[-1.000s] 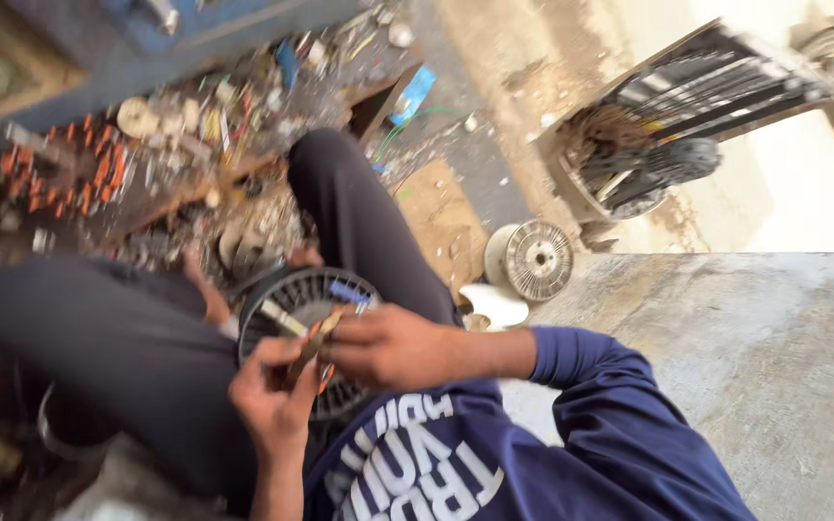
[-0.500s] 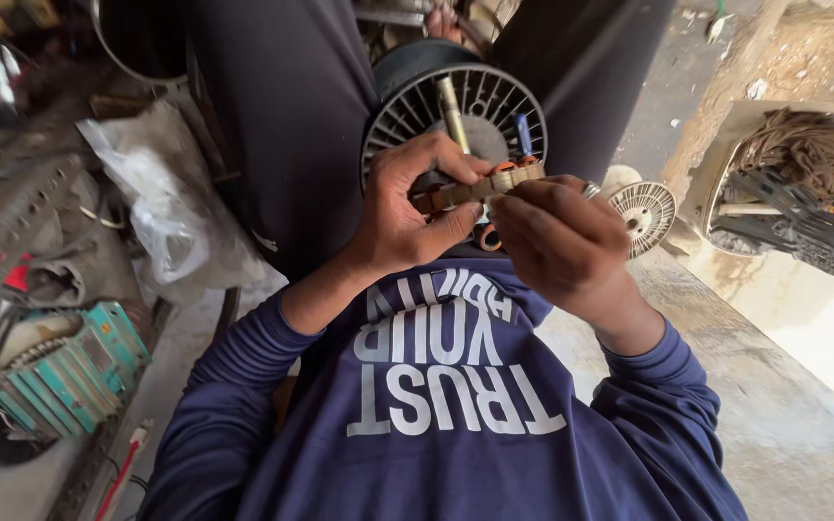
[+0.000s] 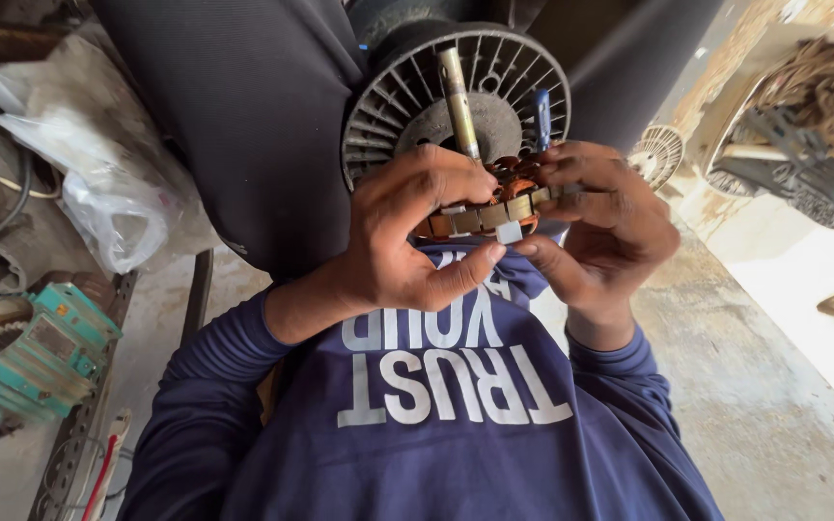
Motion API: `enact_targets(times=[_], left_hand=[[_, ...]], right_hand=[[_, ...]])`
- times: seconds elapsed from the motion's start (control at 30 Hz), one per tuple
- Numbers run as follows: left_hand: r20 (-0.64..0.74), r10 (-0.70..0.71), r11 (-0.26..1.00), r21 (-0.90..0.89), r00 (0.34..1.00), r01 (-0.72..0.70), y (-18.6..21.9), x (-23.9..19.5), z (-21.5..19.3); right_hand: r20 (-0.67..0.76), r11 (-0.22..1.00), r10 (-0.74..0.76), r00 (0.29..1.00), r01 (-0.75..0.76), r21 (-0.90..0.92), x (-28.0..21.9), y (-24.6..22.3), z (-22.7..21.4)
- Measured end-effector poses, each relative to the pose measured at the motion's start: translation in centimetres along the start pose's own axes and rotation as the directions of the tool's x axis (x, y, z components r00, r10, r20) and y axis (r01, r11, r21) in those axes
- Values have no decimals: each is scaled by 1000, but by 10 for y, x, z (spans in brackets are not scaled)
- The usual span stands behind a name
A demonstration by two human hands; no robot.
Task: The person is repairing an electric motor rotor by hand. They use a screwdriver to adjust copper windings and insert small white insulating pieces into the slots of the rotor. The person works on the rotor while seated on the floor in a workshop.
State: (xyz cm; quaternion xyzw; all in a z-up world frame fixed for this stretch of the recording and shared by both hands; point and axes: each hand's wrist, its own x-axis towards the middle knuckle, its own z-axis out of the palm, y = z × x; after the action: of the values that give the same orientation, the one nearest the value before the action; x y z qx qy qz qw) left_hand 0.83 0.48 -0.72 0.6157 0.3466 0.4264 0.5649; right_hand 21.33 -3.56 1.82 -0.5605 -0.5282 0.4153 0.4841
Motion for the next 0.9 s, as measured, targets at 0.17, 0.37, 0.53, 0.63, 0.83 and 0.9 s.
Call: enact_targets(times=[0.17,0.37,0.53,0.63,0.83,0.9], left_hand=[[-90,125,982,154,988,-110,-5,-4,12],[-85,191,968,183,978,-173,-8,-6,13],[-60,178,969,187,982,-164,-6,-8,13],[-109,194,967,189,975,-171,-8,-6,18],[-119,190,963,216,975,-161,-8,-6,22],[-100,175,967,202,980,-152,-7,-5,18]], right_hand=[[-70,979,172,983,-162,124,-17,0,5],[-88,963,246,965,-233,139,-23,-1,4],[-78,959,247,966,-232,162,-21,1,3],[-56,970,190,980,-178,168,-18,6,2],[-76,978,145,986,-131,160,-16,9,4],[-83,981,124,989,-110,158,-15,10,6]])
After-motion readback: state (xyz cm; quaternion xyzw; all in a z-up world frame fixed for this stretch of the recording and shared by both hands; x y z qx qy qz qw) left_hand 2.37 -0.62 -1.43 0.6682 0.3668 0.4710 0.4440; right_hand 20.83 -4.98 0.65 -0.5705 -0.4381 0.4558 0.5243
